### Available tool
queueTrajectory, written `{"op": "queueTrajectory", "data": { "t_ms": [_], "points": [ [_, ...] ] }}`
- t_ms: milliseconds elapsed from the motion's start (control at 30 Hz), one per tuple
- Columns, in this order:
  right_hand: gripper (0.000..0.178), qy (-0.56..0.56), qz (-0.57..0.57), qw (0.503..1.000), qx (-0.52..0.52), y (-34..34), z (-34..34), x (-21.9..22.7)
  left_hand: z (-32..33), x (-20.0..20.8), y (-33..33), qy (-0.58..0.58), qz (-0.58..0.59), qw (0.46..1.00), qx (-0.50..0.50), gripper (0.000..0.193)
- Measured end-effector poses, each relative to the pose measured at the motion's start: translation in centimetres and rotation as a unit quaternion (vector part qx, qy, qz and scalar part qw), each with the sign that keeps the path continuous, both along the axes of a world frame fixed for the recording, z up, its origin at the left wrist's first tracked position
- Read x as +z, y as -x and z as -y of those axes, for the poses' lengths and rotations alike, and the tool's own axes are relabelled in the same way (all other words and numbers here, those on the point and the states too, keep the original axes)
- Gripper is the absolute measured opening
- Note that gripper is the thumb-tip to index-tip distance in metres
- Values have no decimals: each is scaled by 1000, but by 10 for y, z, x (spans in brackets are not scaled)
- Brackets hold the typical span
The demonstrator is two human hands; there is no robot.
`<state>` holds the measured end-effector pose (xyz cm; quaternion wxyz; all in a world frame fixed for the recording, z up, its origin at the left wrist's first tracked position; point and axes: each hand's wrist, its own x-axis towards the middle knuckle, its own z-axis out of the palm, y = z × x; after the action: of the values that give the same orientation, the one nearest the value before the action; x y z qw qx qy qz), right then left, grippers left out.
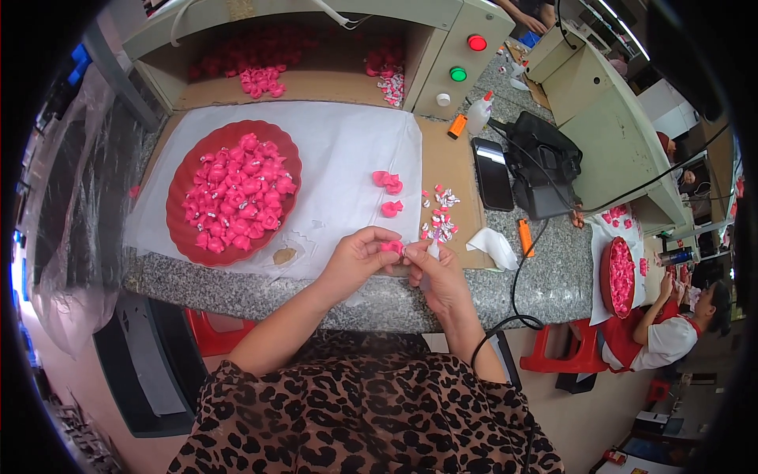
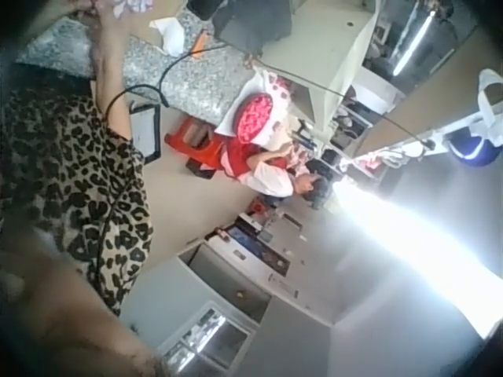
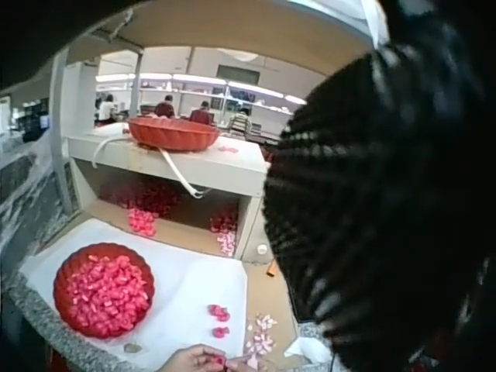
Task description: The person glues small pink plastic parts together using a glue bottle at a factory workbench.
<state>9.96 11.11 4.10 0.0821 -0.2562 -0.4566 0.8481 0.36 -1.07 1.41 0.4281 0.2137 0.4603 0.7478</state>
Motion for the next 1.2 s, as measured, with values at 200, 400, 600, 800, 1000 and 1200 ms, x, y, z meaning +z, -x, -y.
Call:
{"op": "queueTrajectory", "data": {
  "t_ms": [200,400,600,800,1000,1200],
  "points": [
    [10,-88,10,996,-12,1,0,-4,0,-3,1,-6,1,1000,-6,23],
    [12,-129,19,991,9,3,-1,-3,-1,-5,0,-10,-6,1000,4,20],
    [15,-52,59,996,41,3,0,7,-1,-1,-2,-35,-5,999,18,20],
    [14,14,6,999,40,-2,0,4,-3,2,-8,-27,-86,994,59,32],
    [16,-1,-22,999,41,-6,0,-3,1,26,-9,19,30,996,-85,28],
    [17,27,-2,999,27,-5,8,-4,0,16,-12,40,78,992,-89,24]
  ]
}}
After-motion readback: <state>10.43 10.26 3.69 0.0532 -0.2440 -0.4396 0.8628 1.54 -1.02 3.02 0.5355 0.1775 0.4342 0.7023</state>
